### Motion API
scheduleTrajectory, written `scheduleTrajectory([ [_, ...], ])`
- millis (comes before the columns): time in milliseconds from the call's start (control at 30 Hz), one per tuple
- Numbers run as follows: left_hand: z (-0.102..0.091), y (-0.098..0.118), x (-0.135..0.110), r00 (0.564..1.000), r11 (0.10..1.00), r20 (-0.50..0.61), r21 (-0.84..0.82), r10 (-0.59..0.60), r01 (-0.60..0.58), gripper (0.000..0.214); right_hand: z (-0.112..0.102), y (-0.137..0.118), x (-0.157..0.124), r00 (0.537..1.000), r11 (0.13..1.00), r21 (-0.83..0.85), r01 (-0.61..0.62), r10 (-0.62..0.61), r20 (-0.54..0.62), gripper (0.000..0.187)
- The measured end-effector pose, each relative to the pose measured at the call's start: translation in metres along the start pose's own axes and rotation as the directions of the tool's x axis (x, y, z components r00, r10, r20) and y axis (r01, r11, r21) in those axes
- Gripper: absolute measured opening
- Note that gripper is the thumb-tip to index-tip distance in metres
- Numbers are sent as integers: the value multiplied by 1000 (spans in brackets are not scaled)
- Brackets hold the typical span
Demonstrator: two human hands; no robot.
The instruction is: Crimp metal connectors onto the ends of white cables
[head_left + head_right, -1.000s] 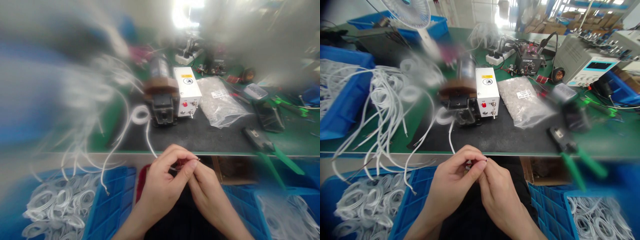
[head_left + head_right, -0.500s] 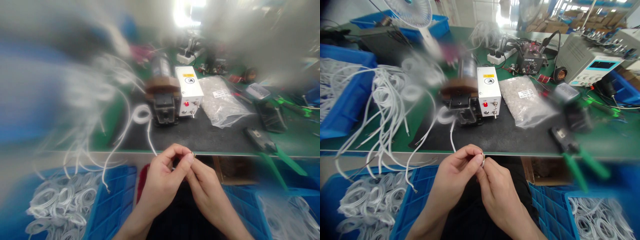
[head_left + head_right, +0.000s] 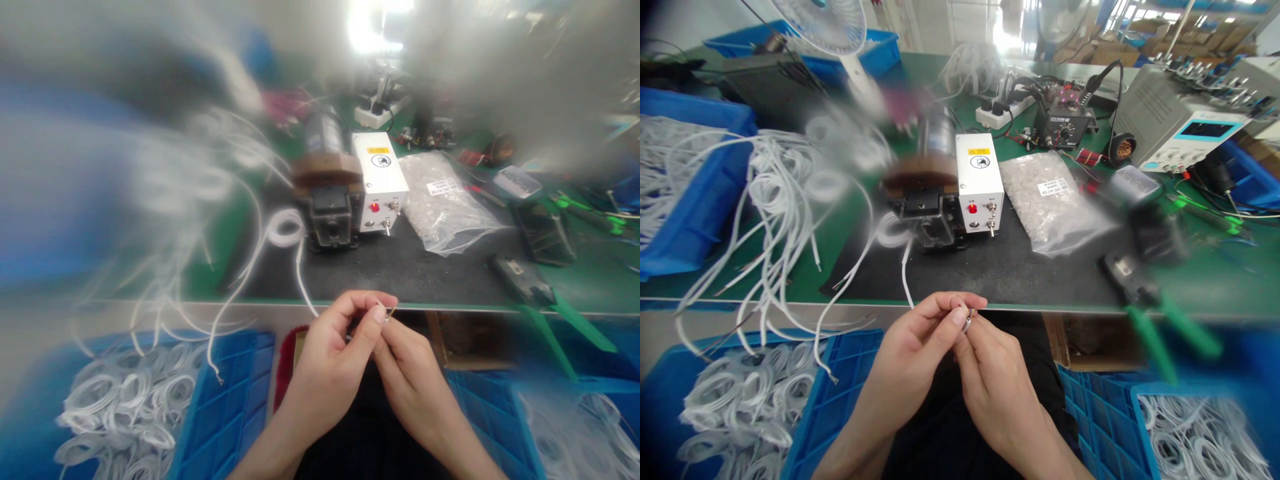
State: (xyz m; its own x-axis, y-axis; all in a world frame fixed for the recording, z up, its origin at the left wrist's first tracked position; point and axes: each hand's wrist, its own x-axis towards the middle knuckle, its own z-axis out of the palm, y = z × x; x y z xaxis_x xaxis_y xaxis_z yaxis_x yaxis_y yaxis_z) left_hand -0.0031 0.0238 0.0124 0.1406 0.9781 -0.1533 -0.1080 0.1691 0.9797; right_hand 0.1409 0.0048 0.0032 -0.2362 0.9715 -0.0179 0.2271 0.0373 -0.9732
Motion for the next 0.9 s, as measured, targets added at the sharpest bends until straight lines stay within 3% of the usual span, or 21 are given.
scheduleTrajectory([
  [200,-3,-6,-6,973,951,42,205,229,-233,12,-4,0,2,999,999,-18,31,-31,-17,26],
  [367,-4,-8,-8,984,964,-57,219,168,-151,12,-23,-3,-4,1000,993,-119,-17,15,-18,15],
  [567,-2,-5,-12,986,963,-52,226,159,-144,16,-43,-17,-11,950,989,-150,1,-47,-308,4],
  [900,-2,-2,-15,969,935,-55,283,240,-215,22,-31,-26,5,952,998,8,67,-62,-300,6],
])
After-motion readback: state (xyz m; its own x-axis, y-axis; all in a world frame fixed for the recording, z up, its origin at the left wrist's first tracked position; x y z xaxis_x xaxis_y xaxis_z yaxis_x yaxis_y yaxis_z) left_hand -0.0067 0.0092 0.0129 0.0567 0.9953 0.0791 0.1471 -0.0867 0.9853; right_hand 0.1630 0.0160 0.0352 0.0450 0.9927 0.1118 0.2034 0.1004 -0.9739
